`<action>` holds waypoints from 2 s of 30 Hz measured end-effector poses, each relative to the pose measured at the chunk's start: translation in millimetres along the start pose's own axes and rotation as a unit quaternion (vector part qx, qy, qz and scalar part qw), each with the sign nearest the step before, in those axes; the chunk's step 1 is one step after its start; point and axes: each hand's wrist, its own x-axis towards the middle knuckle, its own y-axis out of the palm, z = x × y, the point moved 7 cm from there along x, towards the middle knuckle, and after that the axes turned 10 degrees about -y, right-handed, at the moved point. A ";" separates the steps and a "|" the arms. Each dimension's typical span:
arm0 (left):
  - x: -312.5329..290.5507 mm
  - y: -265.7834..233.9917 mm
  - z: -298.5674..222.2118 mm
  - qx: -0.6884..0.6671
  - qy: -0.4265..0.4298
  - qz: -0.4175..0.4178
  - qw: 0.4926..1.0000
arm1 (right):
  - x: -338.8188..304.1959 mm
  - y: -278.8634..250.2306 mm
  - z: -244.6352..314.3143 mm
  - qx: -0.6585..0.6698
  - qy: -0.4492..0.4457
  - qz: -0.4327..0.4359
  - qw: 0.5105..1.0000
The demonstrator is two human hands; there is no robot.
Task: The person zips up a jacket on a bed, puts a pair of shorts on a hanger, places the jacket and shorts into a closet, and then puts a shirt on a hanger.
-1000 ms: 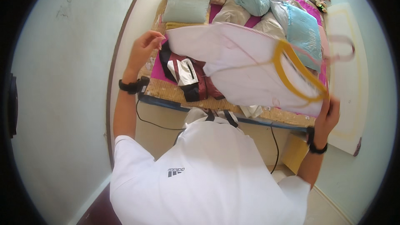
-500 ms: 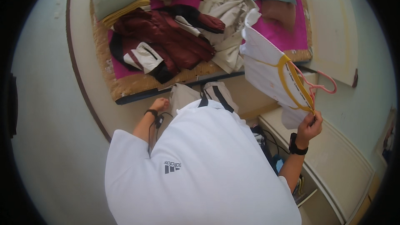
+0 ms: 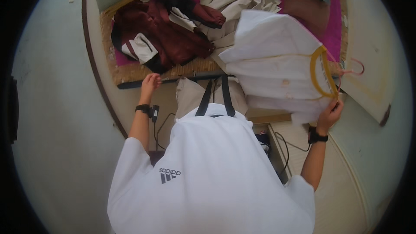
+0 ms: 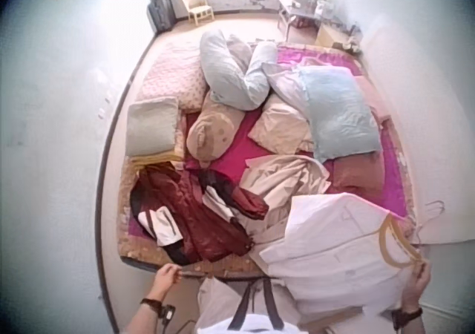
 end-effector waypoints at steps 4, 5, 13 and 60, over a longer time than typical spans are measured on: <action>-60.1 66.6 -16.8 0.117 0.090 0.029 0.989 | 36.6 56.0 -108.4 -0.027 0.035 0.029 0.999; -74.3 82.0 -15.1 0.133 0.116 0.057 0.983 | 46.2 69.1 -138.5 -0.083 -0.032 0.024 0.996; -68.3 74.8 94.0 0.072 -0.031 0.077 0.994 | 50.8 292.8 -246.6 0.096 0.186 0.152 0.966; -105.1 34.5 -43.9 -0.262 0.098 -0.165 0.946 | -145.7 402.1 446.2 0.332 0.111 0.806 0.478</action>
